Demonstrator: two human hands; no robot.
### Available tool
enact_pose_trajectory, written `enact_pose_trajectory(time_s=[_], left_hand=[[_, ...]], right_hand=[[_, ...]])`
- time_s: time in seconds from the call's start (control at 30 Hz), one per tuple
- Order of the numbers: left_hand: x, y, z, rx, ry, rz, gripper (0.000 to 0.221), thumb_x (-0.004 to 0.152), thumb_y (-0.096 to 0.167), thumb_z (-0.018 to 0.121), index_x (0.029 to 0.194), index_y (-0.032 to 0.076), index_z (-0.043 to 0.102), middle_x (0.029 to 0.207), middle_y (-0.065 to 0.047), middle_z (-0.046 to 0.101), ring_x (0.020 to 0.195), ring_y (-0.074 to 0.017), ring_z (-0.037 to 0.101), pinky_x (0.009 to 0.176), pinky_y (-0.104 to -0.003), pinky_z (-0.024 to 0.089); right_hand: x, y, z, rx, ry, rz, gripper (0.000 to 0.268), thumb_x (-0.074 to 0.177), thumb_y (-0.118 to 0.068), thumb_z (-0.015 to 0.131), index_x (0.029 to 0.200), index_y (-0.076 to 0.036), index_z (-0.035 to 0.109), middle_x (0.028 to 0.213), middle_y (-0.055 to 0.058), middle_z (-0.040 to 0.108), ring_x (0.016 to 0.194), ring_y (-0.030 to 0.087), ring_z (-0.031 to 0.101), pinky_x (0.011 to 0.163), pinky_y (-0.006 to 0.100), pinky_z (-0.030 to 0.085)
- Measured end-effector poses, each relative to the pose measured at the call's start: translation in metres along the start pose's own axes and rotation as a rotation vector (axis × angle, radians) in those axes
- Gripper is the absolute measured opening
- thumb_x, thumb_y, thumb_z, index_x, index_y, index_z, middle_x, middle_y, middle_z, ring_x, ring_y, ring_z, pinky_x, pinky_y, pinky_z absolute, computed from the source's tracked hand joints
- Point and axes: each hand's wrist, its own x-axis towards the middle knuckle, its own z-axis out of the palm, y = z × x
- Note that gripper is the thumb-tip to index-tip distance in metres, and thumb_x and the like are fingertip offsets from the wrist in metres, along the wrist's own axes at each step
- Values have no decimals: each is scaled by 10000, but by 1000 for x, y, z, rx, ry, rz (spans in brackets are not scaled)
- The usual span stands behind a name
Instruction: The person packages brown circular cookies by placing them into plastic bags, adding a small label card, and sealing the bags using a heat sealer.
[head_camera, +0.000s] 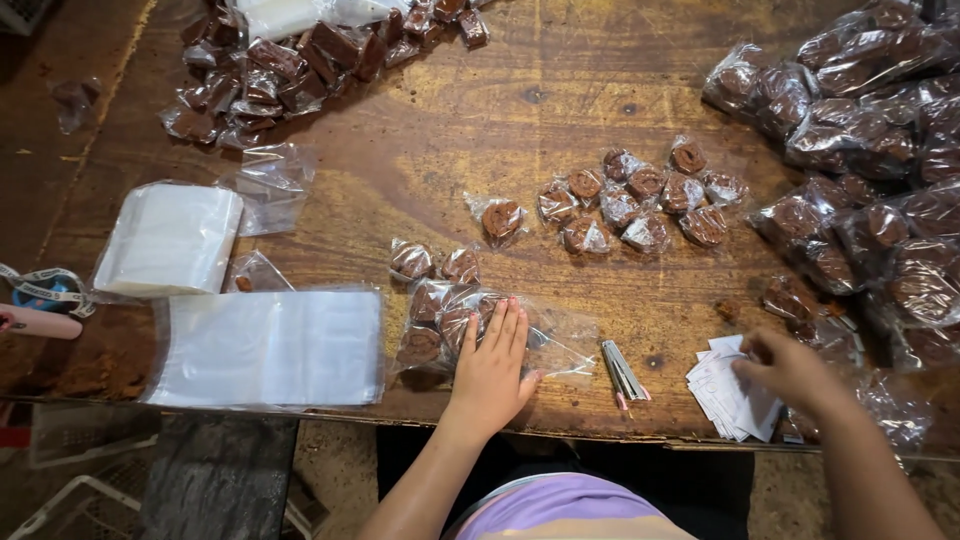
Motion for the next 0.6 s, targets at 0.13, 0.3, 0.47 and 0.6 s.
enact_pose_trajectory(time_s=[0.13,0.3,0.47,0.6], left_hand=[[0,0,-2,-13,10,8,943,923,676,417,1604,55,216,1705,-124,152,1587,-260,102,1259,-531,86],[0,0,0,-19,16,8,938,931,677,410,1604,53,215,1703,-125,158,1585,-264,109,1261,-534,84],[-1,-1,7,-35,10,16,1063,849,760,405,1596,42,167,1697,-133,111,1589,-286,39,1260,-559,15],[3,-6,-15,23,158,19,1127,843,863,301,1601,50,117,1704,-124,67,1609,-263,1,1290,-536,-16]], right_hand=[[34,29,-5,-7,52,-73,108,999,-137,657,1040,-65,725,1038,138,772,968,311,695,897,469,571],[23,15,-8,-79,70,-200,115,975,-76,659,1015,-14,747,1058,146,752,996,272,690,931,406,607],[18,10,-18,43,274,-83,242,1006,-190,677,1205,-105,786,1196,139,753,918,318,661,748,474,518],[-12,-12,-13,230,299,-54,260,1047,-80,633,1295,-50,705,1111,235,736,630,258,488,491,369,409]])
